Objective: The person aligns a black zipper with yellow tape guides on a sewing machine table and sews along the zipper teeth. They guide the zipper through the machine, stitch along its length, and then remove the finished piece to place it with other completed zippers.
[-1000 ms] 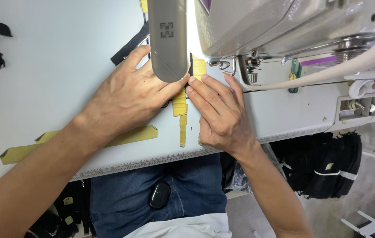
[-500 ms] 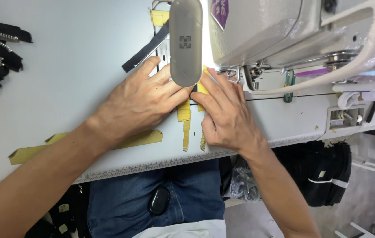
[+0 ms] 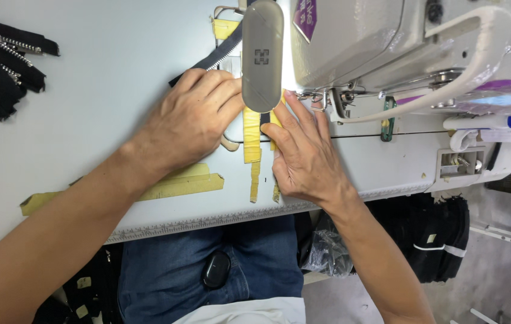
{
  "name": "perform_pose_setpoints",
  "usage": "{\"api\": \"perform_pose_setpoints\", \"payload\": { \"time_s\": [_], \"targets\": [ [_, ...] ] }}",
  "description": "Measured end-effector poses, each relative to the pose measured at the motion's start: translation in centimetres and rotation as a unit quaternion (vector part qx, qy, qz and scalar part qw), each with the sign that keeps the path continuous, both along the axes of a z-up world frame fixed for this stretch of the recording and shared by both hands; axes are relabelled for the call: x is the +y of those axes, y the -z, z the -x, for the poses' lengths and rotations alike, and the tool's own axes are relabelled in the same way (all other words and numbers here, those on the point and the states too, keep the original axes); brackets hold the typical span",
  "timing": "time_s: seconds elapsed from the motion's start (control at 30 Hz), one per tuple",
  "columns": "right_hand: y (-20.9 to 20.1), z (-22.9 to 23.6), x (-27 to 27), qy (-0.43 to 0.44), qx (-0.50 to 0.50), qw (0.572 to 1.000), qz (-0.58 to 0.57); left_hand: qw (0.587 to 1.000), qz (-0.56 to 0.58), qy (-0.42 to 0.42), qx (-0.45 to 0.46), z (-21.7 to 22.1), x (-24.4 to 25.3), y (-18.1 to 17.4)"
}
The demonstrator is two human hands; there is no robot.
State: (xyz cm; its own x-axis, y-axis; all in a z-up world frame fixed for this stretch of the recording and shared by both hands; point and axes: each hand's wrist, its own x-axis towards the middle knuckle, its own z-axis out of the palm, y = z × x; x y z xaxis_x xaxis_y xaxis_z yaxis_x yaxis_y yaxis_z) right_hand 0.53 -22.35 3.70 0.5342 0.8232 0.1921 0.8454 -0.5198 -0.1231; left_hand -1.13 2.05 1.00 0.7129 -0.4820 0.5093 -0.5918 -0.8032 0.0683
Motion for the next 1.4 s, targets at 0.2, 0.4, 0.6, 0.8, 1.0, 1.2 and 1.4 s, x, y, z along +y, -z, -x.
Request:
{"api": "perform_pose_setpoints", "payload": {
  "time_s": [0.2,0.4,0.6,0.8,1.0,1.2,1.4],
  "targets": [
    [0.4,-0.4,-0.3,-0.007,-0.001,1.0,0.004,0.998,-0.054,-0.024,-0.017,-0.4,-0.5,0.7],
    [0.9,-0.7,-0.8,0.004,0.006,1.0,0.02,0.995,-0.091,-0.034,-0.033,-0.7,-1.1,0.6],
    [1.3,-0.5,-1.5,-0.011,0.026,0.998,-0.054,0.995,-0.095,-0.028,-0.027,-0.6,-1.2,0.3],
    [1.5,-0.2,-1.2,-0.017,0.003,0.999,-0.041,0.993,-0.117,-0.028,-0.02,-0.7,-1.1,0.3],
    [1.1,0.1,-0.7,-0.019,0.002,0.999,-0.046,0.995,-0.088,-0.022,-0.032,-0.4,-0.8,0.2],
    [1.5,0.3,-0.9,-0.018,-0.003,0.998,-0.062,0.995,-0.098,-0.021,-0.018,-0.3,-0.9,-0.2],
    [1.1,0.0,-0.2,-0.021,-0.005,0.998,-0.058,0.994,-0.099,-0.035,-0.023,-0.5,-1.2,-0.6]
  ]
}}
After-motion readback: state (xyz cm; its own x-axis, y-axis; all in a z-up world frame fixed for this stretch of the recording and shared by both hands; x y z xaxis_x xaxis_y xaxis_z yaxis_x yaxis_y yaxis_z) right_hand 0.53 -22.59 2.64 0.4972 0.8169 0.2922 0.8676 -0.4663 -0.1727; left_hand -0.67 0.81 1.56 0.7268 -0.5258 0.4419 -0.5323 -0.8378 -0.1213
